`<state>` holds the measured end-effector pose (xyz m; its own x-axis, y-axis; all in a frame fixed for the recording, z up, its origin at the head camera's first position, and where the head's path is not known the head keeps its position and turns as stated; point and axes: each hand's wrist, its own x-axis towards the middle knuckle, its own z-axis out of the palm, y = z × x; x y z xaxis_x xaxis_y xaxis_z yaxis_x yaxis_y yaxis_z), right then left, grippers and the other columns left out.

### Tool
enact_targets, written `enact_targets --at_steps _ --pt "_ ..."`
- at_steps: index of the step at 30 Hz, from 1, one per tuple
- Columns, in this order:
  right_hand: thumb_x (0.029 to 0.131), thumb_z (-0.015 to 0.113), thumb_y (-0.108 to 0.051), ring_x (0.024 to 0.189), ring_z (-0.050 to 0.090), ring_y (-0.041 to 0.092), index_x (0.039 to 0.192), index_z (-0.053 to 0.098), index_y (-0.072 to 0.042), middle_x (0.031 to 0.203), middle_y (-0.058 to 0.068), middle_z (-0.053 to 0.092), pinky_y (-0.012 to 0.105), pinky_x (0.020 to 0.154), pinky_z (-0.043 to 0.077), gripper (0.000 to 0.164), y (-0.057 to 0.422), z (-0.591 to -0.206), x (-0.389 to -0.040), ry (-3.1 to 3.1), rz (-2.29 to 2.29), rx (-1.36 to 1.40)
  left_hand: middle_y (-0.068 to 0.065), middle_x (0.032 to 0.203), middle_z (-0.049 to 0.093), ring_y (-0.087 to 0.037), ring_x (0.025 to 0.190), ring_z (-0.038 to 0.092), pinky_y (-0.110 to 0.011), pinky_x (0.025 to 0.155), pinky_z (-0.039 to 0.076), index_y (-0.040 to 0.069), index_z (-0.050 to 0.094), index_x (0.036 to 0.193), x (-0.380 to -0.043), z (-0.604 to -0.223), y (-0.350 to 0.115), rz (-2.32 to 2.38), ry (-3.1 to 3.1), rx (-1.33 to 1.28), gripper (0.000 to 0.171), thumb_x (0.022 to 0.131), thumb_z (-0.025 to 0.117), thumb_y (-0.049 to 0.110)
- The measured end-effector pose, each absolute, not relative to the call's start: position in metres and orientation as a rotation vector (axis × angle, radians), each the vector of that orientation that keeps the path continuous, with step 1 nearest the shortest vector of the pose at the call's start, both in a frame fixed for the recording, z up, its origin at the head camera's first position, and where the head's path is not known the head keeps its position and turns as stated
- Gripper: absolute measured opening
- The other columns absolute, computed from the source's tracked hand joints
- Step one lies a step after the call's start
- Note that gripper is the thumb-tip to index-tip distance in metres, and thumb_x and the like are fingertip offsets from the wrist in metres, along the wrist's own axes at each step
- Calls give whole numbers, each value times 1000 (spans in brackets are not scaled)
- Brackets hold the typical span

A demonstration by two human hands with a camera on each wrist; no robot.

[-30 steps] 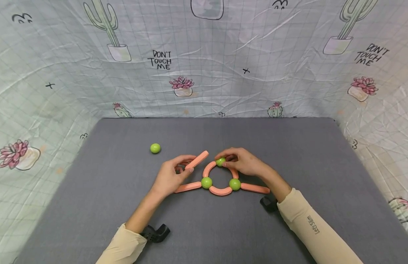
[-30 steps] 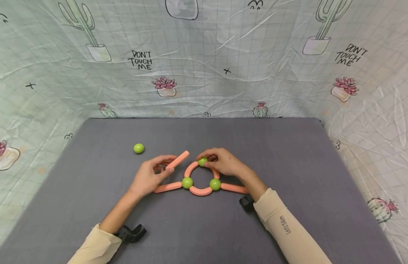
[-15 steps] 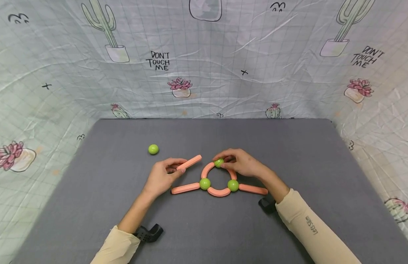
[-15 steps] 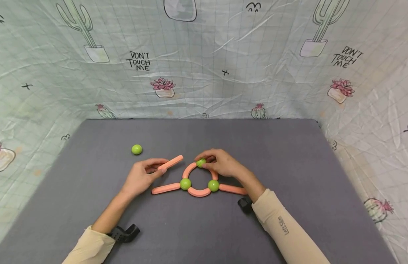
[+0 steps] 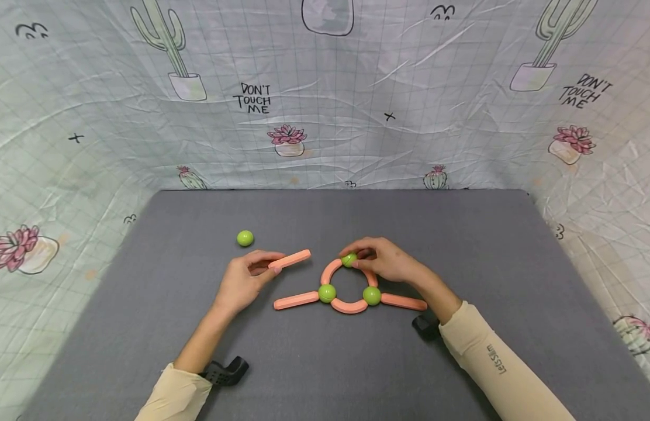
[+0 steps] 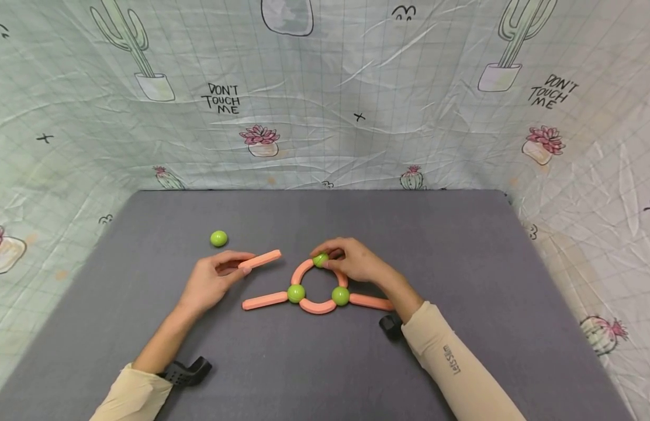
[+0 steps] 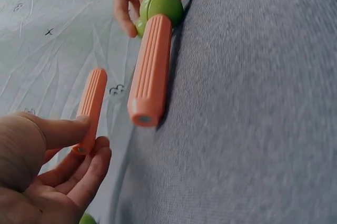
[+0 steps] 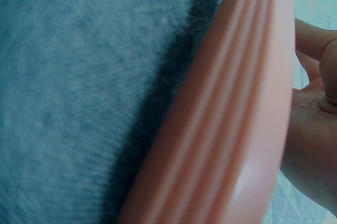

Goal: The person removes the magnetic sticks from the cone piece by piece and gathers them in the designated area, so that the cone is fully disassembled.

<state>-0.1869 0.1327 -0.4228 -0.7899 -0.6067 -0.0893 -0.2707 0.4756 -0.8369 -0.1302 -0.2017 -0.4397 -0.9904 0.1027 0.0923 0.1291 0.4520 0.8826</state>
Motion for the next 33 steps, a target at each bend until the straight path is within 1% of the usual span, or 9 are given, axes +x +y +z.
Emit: enact_targets --at_steps 3,5,7,8,10,11,18,25,33 --pt "100 68 -7 109 65 23 132 72 -14 129 8 70 36 92 55 33 133 -424 -187 2355 -1233 -727 -13 116 77 -20 99 77 -17 78 57 11 78 119 -129 -438 -206 -1606 -2665 -173 25 94 78 11" --pt "100 68 -7 110 65 23 132 73 -15 129 7 70 37 93 55 33 133 -424 -187 2355 -1234 -719 -13 113 78 -13 83 74 -16 66 52 13 78 119 -129 -437 -209 -1572 -2677 -153 25 94 79 13" --pt "100 68 -7 110 65 23 132 73 -16 129 7 70 37 93 55 33 133 -424 -187 2358 -1235 -716 -11 109 78 -6 66 63 -18 55 44 16 79 117 -129 -437 -212 -1531 -2695 -135 24 93 80 16" --pt "100 68 -7 110 65 23 132 72 -15 129 7 70 38 93 55 33 133 -424 -187 2361 -1233 -721 -10 108 77 -4 58 55 -19 50 39 18 79 116 -129 -436 -214 -1516 -2704 -126 23 93 80 18" --pt "100 68 -7 110 65 23 131 73 -16 129 7 70 38 94 55 32 133 -423 -186 2359 -1237 -714 -8 105 76 -5 49 43 -23 45 32 22 79 115 -130 -436 -217 -1489 -2719 -113 22 93 81 20" --pt "100 68 -7 110 66 23 131 73 -16 128 7 70 39 94 55 32 133 -423 -186 2358 -1239 -712 -7 104 75 -5 48 39 -23 44 31 22 79 114 -130 -436 -218 -1477 -2723 -112 22 93 81 21" --pt "101 68 -9 111 65 23 131 73 -18 128 7 70 40 96 54 32 134 -424 -186 2352 -1243 -711 -5 102 76 -4 45 37 -24 44 32 24 80 111 -132 -439 -227 -1401 -2750 -119 19 92 82 27" --pt "100 68 -9 110 66 23 131 73 -18 127 7 70 39 95 55 32 135 -425 -186 2349 -1254 -717 -6 102 75 -3 46 35 -25 46 34 23 81 110 -133 -438 -235 -1342 -2755 -130 19 92 82 27" --pt "101 68 -10 111 66 23 132 72 -17 127 7 69 38 94 55 33 135 -426 -185 2355 -1247 -730 -1 102 70 -7 49 40 -25 49 37 26 80 112 -132 -434 -251 -1382 -2803 -84 20 92 82 30"
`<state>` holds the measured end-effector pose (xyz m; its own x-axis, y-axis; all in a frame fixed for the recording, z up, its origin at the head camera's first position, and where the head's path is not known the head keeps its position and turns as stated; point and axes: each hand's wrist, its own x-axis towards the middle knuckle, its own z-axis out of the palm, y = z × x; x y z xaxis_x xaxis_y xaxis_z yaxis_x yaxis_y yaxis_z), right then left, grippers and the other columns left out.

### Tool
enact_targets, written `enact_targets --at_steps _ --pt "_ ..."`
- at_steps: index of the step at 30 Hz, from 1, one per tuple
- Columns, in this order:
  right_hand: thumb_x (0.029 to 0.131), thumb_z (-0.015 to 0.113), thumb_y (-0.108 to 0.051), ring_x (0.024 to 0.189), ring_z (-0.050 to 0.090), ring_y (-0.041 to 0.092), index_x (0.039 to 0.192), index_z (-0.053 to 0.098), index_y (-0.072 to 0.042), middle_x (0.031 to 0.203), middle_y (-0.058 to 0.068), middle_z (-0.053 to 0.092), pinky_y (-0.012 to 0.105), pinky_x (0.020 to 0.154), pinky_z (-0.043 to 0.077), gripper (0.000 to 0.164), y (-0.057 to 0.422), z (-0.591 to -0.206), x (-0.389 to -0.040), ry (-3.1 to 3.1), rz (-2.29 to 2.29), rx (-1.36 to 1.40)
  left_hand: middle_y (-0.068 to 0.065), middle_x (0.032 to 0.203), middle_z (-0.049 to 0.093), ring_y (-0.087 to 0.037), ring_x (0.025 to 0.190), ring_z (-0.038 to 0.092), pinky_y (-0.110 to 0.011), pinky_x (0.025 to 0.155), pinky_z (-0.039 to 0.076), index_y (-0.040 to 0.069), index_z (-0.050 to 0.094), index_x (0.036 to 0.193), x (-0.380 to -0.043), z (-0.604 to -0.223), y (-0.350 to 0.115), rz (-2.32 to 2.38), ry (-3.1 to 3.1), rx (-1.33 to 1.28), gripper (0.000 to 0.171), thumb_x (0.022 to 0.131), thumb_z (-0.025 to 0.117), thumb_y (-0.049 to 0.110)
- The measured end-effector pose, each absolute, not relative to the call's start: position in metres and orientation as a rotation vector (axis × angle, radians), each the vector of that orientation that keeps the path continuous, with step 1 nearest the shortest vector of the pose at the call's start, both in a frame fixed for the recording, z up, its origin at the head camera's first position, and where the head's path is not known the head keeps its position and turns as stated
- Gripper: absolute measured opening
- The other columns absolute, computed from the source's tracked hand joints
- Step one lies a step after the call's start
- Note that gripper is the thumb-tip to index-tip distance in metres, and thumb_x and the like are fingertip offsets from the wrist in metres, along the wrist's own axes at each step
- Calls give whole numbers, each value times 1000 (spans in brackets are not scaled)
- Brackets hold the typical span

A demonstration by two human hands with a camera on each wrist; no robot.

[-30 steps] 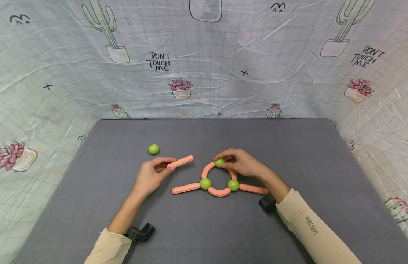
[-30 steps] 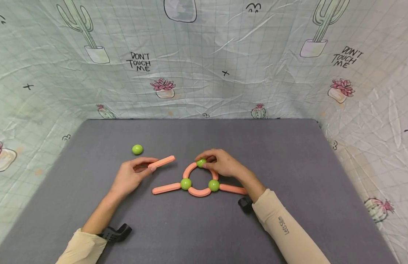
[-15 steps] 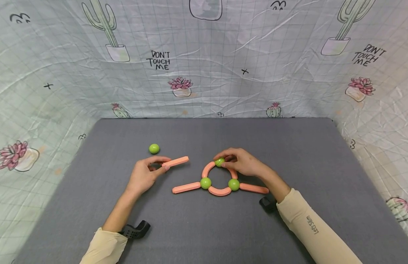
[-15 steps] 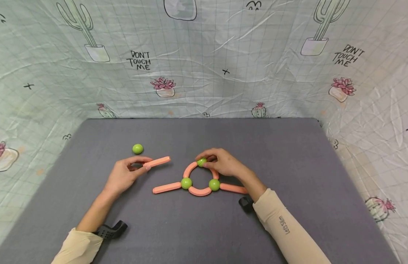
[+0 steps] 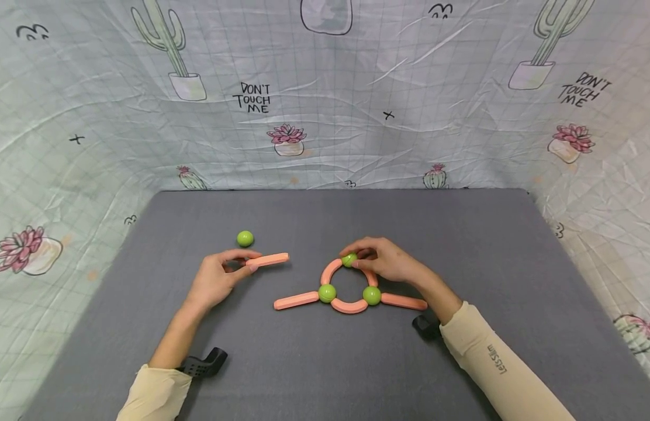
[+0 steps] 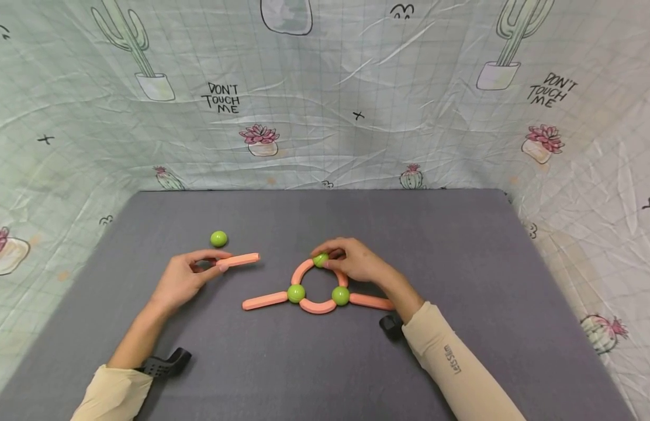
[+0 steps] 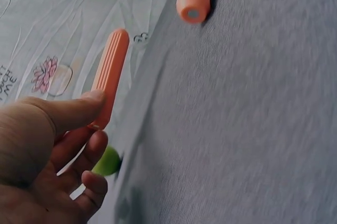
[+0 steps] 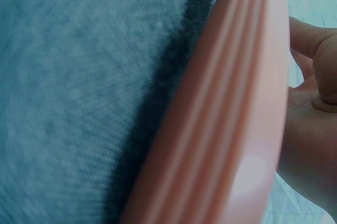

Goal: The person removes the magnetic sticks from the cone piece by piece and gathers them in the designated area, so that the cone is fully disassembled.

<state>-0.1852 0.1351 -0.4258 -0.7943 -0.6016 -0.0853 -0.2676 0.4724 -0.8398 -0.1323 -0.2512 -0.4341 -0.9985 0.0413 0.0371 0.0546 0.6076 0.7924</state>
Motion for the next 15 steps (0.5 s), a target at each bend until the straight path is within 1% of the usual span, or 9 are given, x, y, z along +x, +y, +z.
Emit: enact_targets --at_steps 4,8,15 --pt "101 68 -9 111 66 23 132 73 -17 128 7 69 38 94 55 33 135 -426 -185 2353 -1246 -735 -1 102 70 -7 50 43 -26 50 38 26 80 112 -134 -435 -261 -1384 -2819 -60 22 92 82 32" --pt "101 68 -9 111 66 23 132 73 -19 128 7 69 38 94 55 33 135 -426 -186 2350 -1244 -735 -1 98 70 -7 51 42 -27 49 37 25 81 111 -136 -438 -268 -1359 -2825 -63 22 91 82 34" --pt "101 68 -10 113 66 23 132 72 -19 129 7 69 37 95 56 33 136 -427 -187 2350 -1238 -731 0 93 73 -6 51 44 -27 49 38 22 81 111 -140 -443 -275 -1341 -2819 -93 21 91 83 30"
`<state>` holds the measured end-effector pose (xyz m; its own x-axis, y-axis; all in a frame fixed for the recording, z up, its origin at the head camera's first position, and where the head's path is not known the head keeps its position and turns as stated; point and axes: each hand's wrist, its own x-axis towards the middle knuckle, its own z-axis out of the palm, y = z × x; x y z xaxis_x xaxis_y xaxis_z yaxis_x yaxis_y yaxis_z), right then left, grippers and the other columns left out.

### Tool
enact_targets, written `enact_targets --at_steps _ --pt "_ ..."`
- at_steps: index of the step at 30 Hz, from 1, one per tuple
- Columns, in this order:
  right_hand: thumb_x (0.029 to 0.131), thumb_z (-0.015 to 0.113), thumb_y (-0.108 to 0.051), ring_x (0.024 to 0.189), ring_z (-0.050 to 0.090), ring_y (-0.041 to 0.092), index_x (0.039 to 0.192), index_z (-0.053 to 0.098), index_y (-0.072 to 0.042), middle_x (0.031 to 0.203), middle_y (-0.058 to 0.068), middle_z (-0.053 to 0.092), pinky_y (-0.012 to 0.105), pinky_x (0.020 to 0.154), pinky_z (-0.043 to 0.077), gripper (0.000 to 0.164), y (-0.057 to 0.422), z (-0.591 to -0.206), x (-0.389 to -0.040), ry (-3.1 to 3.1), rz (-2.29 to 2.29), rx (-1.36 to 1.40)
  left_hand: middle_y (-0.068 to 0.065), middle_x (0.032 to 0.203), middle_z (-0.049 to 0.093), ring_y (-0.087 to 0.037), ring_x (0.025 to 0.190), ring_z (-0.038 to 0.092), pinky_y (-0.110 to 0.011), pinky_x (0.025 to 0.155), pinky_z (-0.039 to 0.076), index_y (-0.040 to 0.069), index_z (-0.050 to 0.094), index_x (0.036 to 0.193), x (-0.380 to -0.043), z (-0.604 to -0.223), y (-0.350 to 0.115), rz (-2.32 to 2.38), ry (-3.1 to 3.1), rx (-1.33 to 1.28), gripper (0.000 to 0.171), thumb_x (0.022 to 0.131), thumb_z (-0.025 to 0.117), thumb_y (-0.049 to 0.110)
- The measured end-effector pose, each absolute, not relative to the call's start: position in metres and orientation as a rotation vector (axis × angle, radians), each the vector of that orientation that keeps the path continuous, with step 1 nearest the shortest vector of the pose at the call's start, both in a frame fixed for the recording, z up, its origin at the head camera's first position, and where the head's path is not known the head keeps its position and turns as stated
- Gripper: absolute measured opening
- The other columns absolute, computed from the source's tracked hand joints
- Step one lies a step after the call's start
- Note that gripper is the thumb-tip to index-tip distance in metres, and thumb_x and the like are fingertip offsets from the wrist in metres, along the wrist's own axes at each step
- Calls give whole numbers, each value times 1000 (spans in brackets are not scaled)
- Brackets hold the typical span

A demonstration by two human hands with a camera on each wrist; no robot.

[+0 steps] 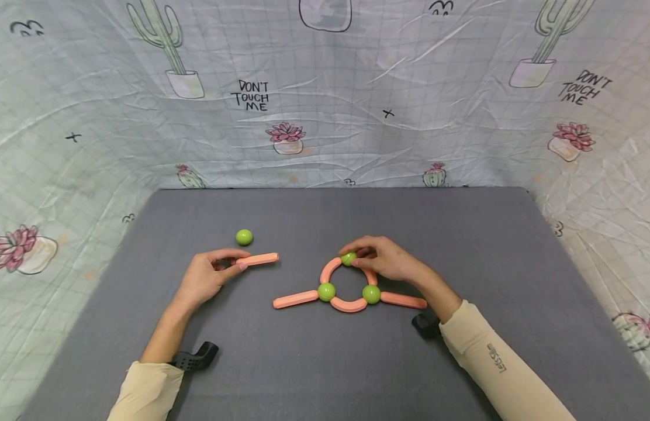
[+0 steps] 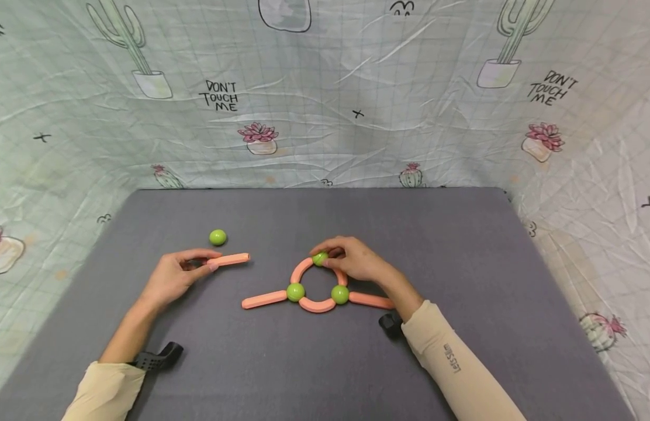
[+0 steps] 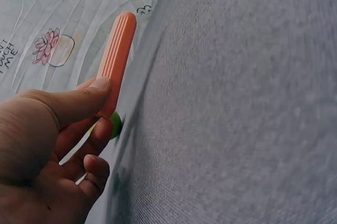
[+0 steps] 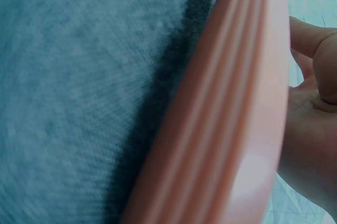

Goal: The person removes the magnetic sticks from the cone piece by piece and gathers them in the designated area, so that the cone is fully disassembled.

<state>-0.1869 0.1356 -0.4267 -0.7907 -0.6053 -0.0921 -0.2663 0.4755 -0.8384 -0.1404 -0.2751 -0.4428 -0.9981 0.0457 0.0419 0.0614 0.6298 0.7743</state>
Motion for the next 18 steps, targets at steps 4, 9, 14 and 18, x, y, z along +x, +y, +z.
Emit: enact_targets --at_steps 4,9,14,18 --pt "101 68 -10 113 66 24 132 72 -18 128 7 69 38 95 55 33 136 -427 -187 2344 -1243 -723 -4 94 75 -5 50 43 -26 48 38 19 82 111 -142 -445 -278 -1309 -2804 -113 21 91 82 27" --pt "101 68 -10 112 66 24 133 72 -17 128 8 69 38 95 55 33 136 -428 -187 2331 -1252 -718 -7 98 77 -5 51 44 -26 49 38 20 82 110 -143 -449 -285 -1257 -2796 -142 19 91 82 25" --pt "102 67 -11 112 66 23 133 72 -17 128 8 68 37 94 55 33 135 -428 -187 2325 -1247 -706 -3 95 75 -5 54 45 -25 51 38 22 82 108 -143 -451 -292 -1206 -2792 -118 18 91 83 25" --pt "101 68 -10 111 67 24 133 72 -16 127 8 69 38 94 55 33 136 -426 -187 2331 -1250 -706 -7 98 78 -7 55 45 -25 52 38 20 82 108 -145 -451 -294 -1186 -2786 -137 19 90 84 23"
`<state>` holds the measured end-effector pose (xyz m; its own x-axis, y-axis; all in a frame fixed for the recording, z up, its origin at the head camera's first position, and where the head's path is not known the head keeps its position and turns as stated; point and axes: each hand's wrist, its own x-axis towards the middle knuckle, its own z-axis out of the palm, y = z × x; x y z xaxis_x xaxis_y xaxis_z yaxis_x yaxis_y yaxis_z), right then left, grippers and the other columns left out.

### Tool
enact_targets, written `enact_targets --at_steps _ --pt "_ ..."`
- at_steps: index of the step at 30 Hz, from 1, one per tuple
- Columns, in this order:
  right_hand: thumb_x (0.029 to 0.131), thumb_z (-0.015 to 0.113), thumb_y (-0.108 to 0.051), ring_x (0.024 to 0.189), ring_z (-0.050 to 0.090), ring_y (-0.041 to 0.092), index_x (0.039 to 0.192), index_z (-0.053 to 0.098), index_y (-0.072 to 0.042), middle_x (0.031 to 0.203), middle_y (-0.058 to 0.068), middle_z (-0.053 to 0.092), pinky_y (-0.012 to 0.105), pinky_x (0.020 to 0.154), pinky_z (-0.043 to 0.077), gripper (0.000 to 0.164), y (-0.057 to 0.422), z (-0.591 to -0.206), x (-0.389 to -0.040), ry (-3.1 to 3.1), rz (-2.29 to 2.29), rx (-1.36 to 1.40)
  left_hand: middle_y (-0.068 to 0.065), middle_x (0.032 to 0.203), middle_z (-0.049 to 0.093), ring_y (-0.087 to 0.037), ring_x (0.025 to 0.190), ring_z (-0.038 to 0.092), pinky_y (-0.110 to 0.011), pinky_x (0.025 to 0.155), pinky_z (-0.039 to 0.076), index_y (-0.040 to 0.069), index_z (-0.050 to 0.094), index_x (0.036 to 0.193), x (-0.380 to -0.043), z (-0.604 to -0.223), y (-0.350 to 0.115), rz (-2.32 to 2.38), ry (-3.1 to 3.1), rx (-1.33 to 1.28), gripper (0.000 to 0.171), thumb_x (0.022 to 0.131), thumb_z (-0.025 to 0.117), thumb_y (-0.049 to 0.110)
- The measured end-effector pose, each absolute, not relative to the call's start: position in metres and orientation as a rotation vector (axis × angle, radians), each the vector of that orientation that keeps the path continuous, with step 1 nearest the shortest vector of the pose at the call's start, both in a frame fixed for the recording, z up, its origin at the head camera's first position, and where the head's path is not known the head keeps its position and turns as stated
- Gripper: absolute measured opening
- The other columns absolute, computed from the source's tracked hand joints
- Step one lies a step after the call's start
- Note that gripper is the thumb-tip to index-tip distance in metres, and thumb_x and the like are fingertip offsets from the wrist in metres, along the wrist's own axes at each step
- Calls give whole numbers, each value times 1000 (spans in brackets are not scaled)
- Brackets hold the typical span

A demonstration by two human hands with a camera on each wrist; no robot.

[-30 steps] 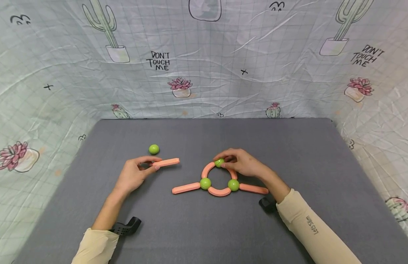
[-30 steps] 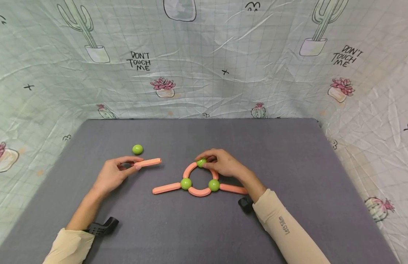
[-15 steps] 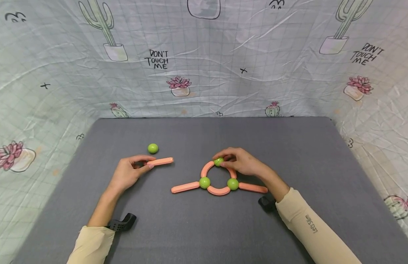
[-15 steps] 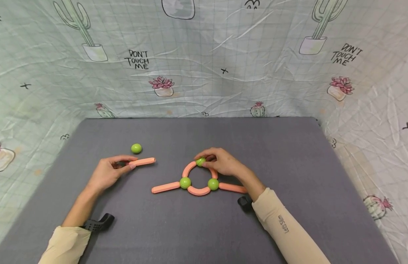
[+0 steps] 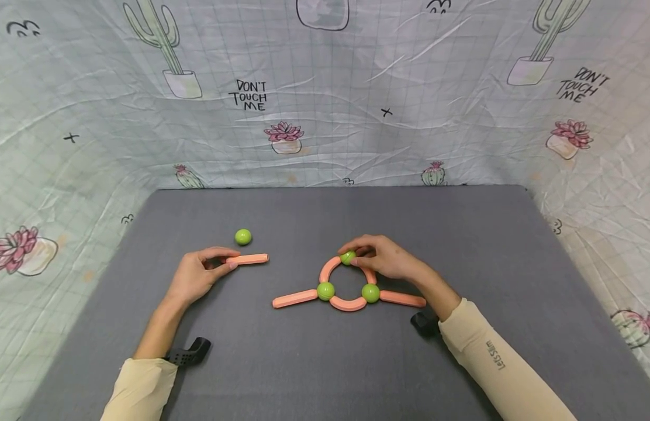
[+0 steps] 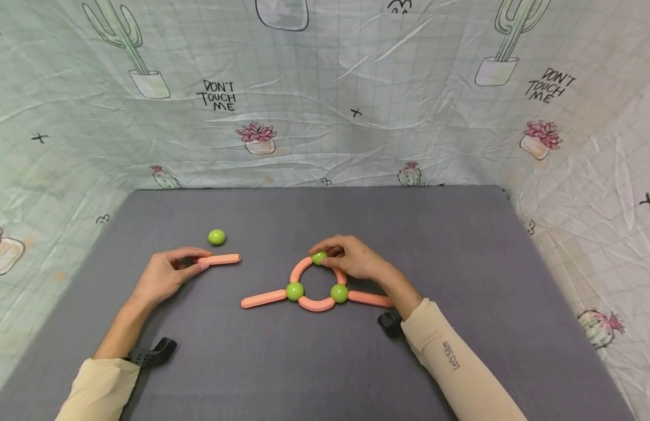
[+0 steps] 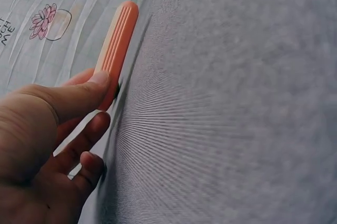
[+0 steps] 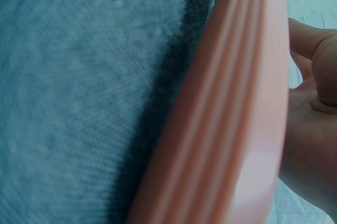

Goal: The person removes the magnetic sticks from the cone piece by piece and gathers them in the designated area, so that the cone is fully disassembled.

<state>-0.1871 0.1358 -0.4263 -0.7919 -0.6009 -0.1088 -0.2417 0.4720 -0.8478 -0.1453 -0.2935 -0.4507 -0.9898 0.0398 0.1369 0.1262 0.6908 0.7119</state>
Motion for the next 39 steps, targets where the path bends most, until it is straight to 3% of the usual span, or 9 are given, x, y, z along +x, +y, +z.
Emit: enact_targets --at_steps 19,28,39 --pt "101 67 -9 109 65 23 134 71 -15 125 8 68 38 94 55 33 136 -428 -188 2332 -1255 -725 -10 112 77 -8 58 47 -23 52 39 17 82 110 -151 -453 -305 -1140 -2757 -200 19 91 82 15" --pt "101 68 -10 111 65 23 133 72 -18 127 7 68 37 93 55 33 136 -426 -187 2346 -1251 -718 -9 108 76 -5 60 47 -21 54 40 16 82 110 -154 -458 -304 -1109 -2724 -221 20 91 80 9" --pt "101 68 -11 112 66 22 133 72 -21 130 7 68 37 93 55 33 137 -427 -188 2342 -1246 -711 -9 110 76 -4 67 51 -18 61 42 17 81 114 -151 -460 -302 -1109 -2736 -188 22 92 81 18"
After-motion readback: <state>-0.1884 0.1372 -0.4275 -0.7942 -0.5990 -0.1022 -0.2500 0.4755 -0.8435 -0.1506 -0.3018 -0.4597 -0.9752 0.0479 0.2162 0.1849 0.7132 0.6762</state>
